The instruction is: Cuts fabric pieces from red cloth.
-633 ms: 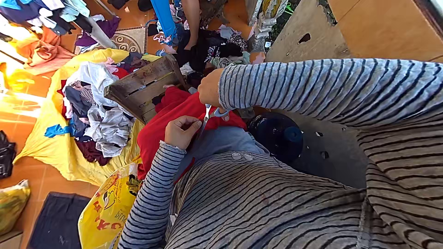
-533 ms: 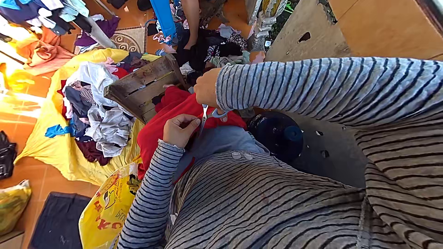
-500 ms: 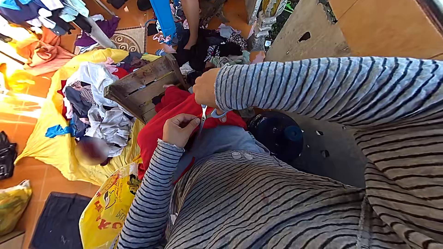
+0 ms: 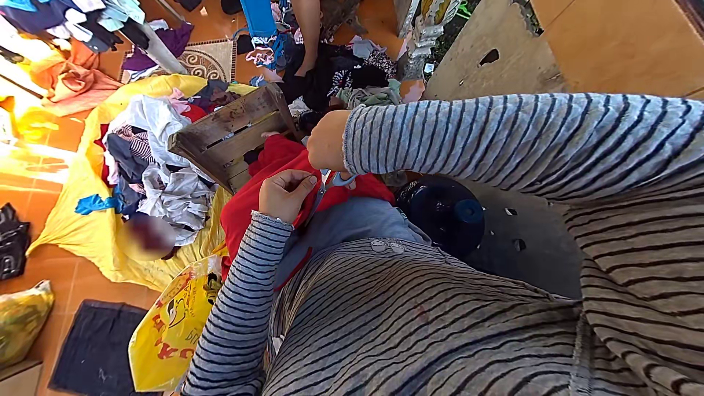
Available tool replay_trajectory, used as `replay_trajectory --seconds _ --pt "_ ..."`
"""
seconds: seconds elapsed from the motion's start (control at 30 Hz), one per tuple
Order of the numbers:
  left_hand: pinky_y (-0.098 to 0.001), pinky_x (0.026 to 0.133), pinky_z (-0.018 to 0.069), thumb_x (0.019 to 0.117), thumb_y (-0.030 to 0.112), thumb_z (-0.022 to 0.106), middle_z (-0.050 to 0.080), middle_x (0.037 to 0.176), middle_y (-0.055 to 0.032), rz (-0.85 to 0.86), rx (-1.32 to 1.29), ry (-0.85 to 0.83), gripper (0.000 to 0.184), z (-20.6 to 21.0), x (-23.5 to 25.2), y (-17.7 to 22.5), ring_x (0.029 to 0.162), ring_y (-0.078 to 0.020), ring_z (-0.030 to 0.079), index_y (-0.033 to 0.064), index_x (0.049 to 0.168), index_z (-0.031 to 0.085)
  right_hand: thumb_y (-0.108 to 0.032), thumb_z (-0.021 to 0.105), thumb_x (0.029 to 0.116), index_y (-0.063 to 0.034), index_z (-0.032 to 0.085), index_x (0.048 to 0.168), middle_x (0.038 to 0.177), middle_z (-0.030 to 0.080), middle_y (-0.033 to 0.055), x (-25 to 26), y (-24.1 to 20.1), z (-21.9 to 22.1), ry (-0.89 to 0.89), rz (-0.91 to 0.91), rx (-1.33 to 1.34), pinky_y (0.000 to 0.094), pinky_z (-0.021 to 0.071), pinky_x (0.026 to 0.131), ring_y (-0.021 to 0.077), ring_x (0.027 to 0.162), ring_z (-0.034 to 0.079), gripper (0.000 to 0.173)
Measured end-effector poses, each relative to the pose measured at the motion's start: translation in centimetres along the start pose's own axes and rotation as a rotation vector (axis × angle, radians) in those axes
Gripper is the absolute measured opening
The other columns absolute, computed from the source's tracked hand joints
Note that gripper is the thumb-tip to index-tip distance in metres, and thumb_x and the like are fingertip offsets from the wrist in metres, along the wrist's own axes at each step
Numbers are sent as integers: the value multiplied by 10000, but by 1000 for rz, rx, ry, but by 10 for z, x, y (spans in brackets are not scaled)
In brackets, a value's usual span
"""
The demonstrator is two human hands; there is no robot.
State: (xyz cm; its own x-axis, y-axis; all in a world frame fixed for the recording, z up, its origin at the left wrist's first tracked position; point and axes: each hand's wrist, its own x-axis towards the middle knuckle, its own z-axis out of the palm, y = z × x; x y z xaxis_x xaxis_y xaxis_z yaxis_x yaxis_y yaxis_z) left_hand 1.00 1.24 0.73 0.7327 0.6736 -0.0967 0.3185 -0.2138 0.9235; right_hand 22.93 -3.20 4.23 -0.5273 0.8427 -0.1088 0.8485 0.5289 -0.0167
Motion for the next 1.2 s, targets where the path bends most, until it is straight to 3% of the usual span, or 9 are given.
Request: replay_trajectory --seconds 0.07,0.1,0.13,0.2,0.3,0.37,0.43,0.73,1.2 --pt "-191 619 511 933 117 733 701 783 16 -20 -7 -1 82 -2 1 -3 635 -1 602 47 975 740 -331 900 583 -108 656 629 626 569 89 -5 7 20 263 -71 27 475 419 420 284 534 575 333" --pt "-203 646 531 943 117 725 703 810 2 -40 -9 -20 99 -5 0 -4 660 -14 618 36 1000 730 -303 887 657 -74 683 687 682 607 115 -9 -5 -4 99 -3 18 490 462 481 307 602 616 308" --pt "-221 687 554 952 120 718 711 849 -14 -62 -2 -52 124 -9 -3 -5 698 -29 641 27 1034 724 -256 792 882 -23 702 934 936 658 162 -3 -27 -53 -355 154 0 529 518 722 353 885 666 255" --pt "-240 727 567 941 123 737 722 876 -29 -105 37 -118 168 -17 -9 -9 731 -40 660 15 1069 724 -242 744 940 -17 693 1088 1107 655 176 5 -32 -73 -593 228 16 542 509 844 367 1062 645 274" --pt "-250 757 586 875 120 811 755 869 -18 -138 124 -177 185 -27 -20 -15 753 -38 694 44 1035 757 -439 889 646 -130 710 715 691 614 81 -17 16 11 162 -85 43 478 477 461 272 601 621 363" --pt "-286 771 590 864 130 824 757 880 -22 -156 180 -173 183 -31 -24 -16 764 -62 702 61 1023 764 -334 807 869 -66 731 1001 986 674 150 -4 -13 -45 -388 148 19 540 534 744 349 933 673 308" --pt "-279 753 585 872 122 812 756 861 -13 -144 193 -142 146 -32 -27 -16 739 -52 694 70 1003 773 -210 747 935 -22 690 1121 1144 654 179 13 -31 -74 -650 290 25 557 508 863 378 1098 638 271" --pt "-273 712 562 892 157 789 746 813 3 -97 207 -113 83 -37 -17 -9 704 -39 671 91 941 779 -233 808 876 -9 676 1202 1275 614 201 16 -37 -70 -533 276 56 576 492 926 415 1201 586 416" --pt "-249 707 546 906 136 777 733 802 -5 -102 173 -89 79 -38 -14 -10 697 -27 652 67 944 769 -207 773 905 -21 695 1140 1181 652 189 29 -43 -69 -564 252 30 560 510 856 386 1111 635 310"
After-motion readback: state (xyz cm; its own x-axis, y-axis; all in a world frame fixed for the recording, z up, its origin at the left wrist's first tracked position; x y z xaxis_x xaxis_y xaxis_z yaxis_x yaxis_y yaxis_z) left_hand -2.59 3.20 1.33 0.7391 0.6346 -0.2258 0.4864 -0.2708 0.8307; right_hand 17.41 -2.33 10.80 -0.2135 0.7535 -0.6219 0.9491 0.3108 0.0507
